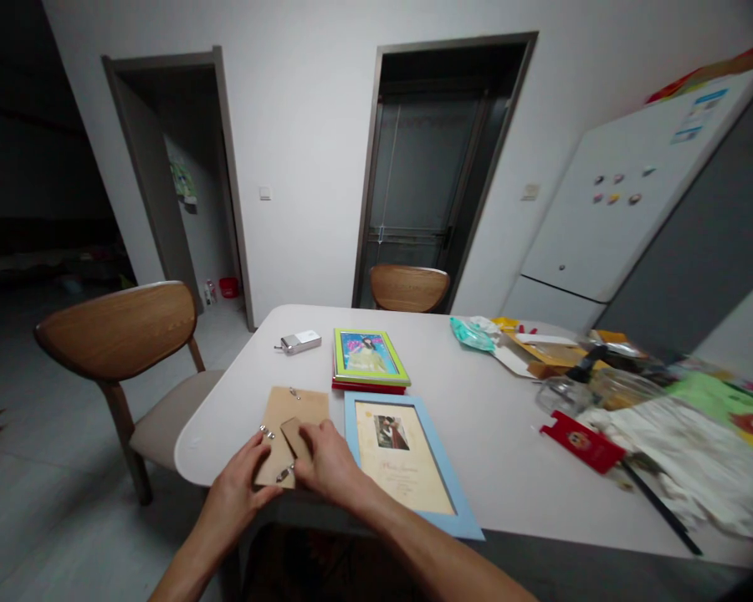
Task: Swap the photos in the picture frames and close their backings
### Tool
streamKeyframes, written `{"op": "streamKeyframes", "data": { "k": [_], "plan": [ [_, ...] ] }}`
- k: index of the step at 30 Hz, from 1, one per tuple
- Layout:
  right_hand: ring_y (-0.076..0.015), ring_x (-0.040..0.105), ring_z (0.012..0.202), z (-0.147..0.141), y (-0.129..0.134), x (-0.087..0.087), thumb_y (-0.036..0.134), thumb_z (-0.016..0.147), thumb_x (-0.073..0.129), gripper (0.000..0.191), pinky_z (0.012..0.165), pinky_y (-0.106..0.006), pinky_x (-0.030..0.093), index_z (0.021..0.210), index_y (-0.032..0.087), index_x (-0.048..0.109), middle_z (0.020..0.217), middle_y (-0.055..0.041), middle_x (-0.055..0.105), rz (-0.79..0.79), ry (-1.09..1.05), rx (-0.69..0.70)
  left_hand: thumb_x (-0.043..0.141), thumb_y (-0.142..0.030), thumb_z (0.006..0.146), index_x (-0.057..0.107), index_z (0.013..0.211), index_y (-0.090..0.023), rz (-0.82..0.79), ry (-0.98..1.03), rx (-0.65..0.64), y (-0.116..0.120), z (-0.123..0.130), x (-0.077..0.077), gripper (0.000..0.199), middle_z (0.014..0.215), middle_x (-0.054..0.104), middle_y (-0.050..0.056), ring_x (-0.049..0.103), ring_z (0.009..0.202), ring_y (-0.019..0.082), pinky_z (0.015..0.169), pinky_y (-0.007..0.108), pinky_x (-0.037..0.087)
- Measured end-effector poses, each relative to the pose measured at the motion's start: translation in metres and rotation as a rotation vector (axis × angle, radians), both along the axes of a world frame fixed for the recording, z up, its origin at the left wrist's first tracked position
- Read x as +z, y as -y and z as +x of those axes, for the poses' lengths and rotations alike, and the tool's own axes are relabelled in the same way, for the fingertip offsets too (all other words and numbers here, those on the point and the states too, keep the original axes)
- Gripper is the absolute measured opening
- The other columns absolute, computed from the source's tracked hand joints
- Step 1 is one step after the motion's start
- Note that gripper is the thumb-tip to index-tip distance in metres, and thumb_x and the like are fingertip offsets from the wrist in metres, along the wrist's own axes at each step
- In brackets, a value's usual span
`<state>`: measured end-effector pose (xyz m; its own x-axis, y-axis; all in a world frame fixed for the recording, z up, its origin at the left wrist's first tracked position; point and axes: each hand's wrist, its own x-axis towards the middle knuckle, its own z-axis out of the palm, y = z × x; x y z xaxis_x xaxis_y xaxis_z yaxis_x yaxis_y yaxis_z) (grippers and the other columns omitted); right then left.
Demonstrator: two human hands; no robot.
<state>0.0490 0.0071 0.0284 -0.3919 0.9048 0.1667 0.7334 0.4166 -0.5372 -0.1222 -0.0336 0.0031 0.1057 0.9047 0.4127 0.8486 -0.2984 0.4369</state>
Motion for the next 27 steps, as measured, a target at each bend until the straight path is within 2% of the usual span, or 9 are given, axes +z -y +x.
{"op": "streamKeyframes", "data": {
  "k": [4, 6, 9, 12, 15, 20, 22, 24, 27],
  "plan": [
    [-0.0166, 0.050, 0.080, 0.046, 0.006, 0.021, 0.027, 0.063, 0.053, 0.034, 0.074, -0.025, 0.039, 0.096, 0.020, 0.058, 0.088, -0.0057, 0.052, 0.066, -0.034, -0.029, 0.066, -0.023, 0.060, 0.051, 0.099, -0.017, 0.079, 0.058, -0.110, 0.003, 0.034, 0.025, 0.042, 0.116, 0.051, 0.013, 0.045, 0.109, 0.024, 0.092, 0.040, 0.039],
    [-0.0171, 0.050, 0.080, 0.076, 0.011, 0.027, 0.027, 0.063, 0.053, 0.035, 0.074, -0.026, 0.039, 0.097, 0.020, 0.059, 0.088, -0.0056, 0.053, 0.090, -0.017, -0.054, 0.067, -0.021, 0.060, 0.052, 0.098, -0.017, 0.061, 0.080, -0.193, 0.004, 0.058, 0.030, 0.041, 0.117, 0.050, 0.013, 0.044, 0.110, 0.024, 0.092, 0.040, 0.038],
    [-0.0168, 0.051, 0.078, 0.118, 0.018, 0.026, 0.027, 0.062, 0.052, 0.036, 0.072, -0.026, 0.040, 0.096, 0.019, 0.060, 0.085, -0.0056, 0.054, 0.044, 0.032, -0.102, 0.068, -0.021, 0.060, 0.052, 0.098, -0.017, 0.001, 0.112, -0.304, 0.002, 0.094, 0.026, 0.042, 0.117, 0.050, 0.012, 0.043, 0.110, 0.023, 0.093, 0.039, 0.037],
    [-0.0166, 0.052, 0.076, 0.145, 0.022, 0.017, 0.028, 0.062, 0.052, 0.036, 0.071, -0.026, 0.041, 0.096, 0.018, 0.062, 0.081, -0.0054, 0.055, -0.010, 0.100, -0.155, 0.068, -0.021, 0.060, 0.053, 0.097, -0.015, -0.082, 0.113, -0.370, 0.000, 0.120, 0.016, 0.040, 0.116, 0.051, 0.012, 0.044, 0.109, 0.022, 0.094, 0.037, 0.037],
    [-0.0165, 0.052, 0.075, 0.156, 0.021, 0.007, 0.027, 0.064, 0.050, 0.034, 0.069, -0.025, 0.040, 0.094, 0.019, 0.062, 0.080, -0.0053, 0.054, -0.002, 0.156, -0.164, 0.065, -0.020, 0.063, 0.054, 0.094, -0.016, -0.139, 0.091, -0.389, -0.002, 0.131, 0.010, 0.033, 0.114, 0.052, 0.010, 0.046, 0.106, 0.021, 0.093, 0.034, 0.037],
    [-0.0159, 0.050, 0.078, 0.155, 0.012, -0.003, 0.023, 0.064, 0.051, 0.033, 0.070, -0.024, 0.038, 0.096, 0.022, 0.061, 0.085, -0.0052, 0.053, 0.051, 0.233, -0.127, 0.056, -0.017, 0.070, 0.055, 0.078, -0.018, -0.178, 0.003, -0.437, -0.002, 0.134, 0.017, 0.008, 0.093, 0.060, 0.004, 0.048, 0.102, 0.019, 0.092, 0.033, 0.035],
    [-0.0162, 0.049, 0.081, 0.154, 0.010, -0.006, 0.022, 0.065, 0.051, 0.032, 0.072, -0.025, 0.037, 0.095, 0.023, 0.061, 0.086, -0.0051, 0.053, 0.088, 0.259, -0.126, 0.059, -0.023, 0.068, 0.055, 0.077, -0.018, -0.165, -0.028, -0.438, -0.002, 0.134, 0.017, 0.011, 0.097, 0.059, 0.006, 0.046, 0.103, 0.021, 0.092, 0.037, 0.033],
    [-0.0163, 0.048, 0.081, 0.153, 0.010, -0.009, 0.024, 0.068, 0.050, 0.030, 0.072, -0.025, 0.036, 0.096, 0.023, 0.060, 0.086, -0.0051, 0.053, 0.120, 0.283, -0.136, 0.065, -0.029, 0.063, 0.054, 0.081, -0.017, -0.141, -0.048, -0.443, -0.002, 0.134, 0.013, 0.024, 0.105, 0.055, 0.008, 0.043, 0.107, 0.024, 0.094, 0.041, 0.031],
    [-0.0174, 0.047, 0.085, 0.153, 0.014, -0.012, 0.028, 0.072, 0.049, 0.029, 0.074, -0.028, 0.035, 0.099, 0.024, 0.058, 0.092, -0.0057, 0.053, 0.163, 0.311, -0.142, 0.069, -0.031, 0.058, 0.052, 0.085, -0.017, -0.124, -0.061, -0.465, -0.005, 0.133, 0.006, 0.034, 0.113, 0.052, 0.009, 0.040, 0.112, 0.025, 0.095, 0.041, 0.029]
  ]
}}
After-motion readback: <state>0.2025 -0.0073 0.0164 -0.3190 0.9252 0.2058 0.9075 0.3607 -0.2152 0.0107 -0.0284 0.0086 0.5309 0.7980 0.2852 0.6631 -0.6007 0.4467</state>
